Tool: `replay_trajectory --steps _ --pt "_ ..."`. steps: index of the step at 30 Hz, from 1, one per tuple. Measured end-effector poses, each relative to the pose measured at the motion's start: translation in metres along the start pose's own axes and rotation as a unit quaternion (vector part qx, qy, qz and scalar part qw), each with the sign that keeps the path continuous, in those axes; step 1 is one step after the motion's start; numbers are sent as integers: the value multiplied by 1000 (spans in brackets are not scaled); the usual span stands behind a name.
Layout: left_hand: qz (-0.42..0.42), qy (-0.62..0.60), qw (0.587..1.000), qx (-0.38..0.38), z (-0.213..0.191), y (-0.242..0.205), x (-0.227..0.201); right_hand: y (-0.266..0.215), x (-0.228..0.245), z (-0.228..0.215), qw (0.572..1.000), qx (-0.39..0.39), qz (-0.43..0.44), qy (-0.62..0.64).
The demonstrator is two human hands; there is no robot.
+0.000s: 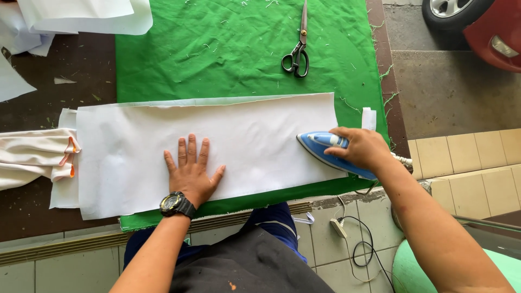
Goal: A person uses a steam iron to press a long strip of white fabric on a workbench.
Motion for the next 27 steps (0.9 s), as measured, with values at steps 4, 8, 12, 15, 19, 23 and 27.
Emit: replay_trajectory --steps 4,8,12,15,19,23,27 --pt "-15 -5 1000 -10 4 -5 24 -14 -2 14 1000 2 -25 -15" --pt "-43 -12 998 -34 4 -13 54 -21 0 23 998 -3 -51 -48" --pt "-78 -20 995 -59 -4 -25 83 -25 5 31 996 -10 -63 -65" --pt "-97 -14 992 -82 -1 -31 107 -28 13 34 995 -13 -74 -67" --pt "-115 -17 989 -97 -8 -44 128 -36 26 34 994 -13 -81 -79" --pt "-153 -43 979 -130 -14 -57 149 -36 35 41 989 -38 -113 -93" --pt "-186 -53 966 -172 -18 -80 166 -42 49 45 984 -50 -141 -94"
Point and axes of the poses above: each hand's wrist, its own y-axis towards the middle knuckle, its own z-axis out of the palm, x = y × z, the point moved 4 cm from there along y, towards the middle knuckle, and after that the axes turned 5 degrees about z, right-handed, at the moved point
